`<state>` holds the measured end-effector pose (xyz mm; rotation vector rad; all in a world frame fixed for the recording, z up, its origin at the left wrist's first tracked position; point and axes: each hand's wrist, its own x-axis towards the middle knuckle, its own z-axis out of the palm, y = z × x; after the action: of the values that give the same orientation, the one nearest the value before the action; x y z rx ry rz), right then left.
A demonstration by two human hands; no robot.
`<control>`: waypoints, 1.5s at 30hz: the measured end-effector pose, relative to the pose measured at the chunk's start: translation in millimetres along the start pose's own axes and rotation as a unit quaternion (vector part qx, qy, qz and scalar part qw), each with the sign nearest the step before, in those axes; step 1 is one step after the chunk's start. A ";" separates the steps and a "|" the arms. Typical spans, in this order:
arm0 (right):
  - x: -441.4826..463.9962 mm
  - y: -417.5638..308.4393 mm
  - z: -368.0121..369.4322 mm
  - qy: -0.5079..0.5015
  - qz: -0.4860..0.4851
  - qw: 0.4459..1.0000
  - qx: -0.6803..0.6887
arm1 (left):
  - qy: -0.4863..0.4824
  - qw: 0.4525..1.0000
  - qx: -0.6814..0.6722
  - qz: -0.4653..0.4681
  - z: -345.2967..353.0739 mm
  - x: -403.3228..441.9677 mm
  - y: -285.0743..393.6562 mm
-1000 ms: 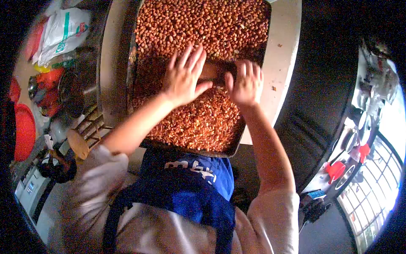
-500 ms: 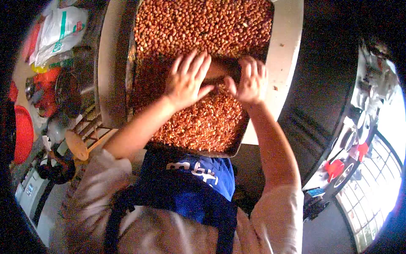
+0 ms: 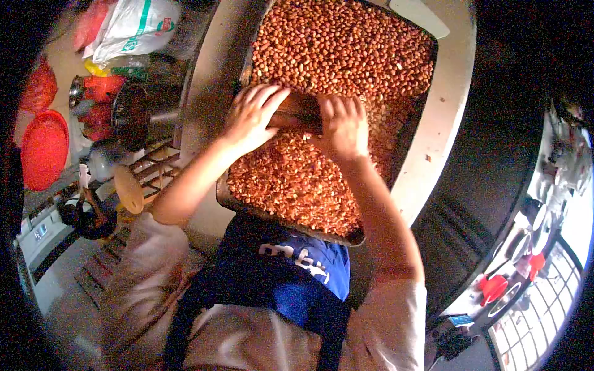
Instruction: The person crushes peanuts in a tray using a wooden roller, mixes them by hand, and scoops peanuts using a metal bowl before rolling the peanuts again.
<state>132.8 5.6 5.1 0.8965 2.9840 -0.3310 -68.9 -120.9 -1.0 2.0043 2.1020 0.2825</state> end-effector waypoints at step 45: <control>33.4 45.7 62.4 0.211 0.106 0.965 -0.114 | 0.100 0.994 0.034 -0.007 30.4 73.1 -7.5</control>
<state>126.5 48.3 -67.3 1.3921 3.1473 0.2339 -70.4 -48.7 -34.3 2.0754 2.2716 0.4318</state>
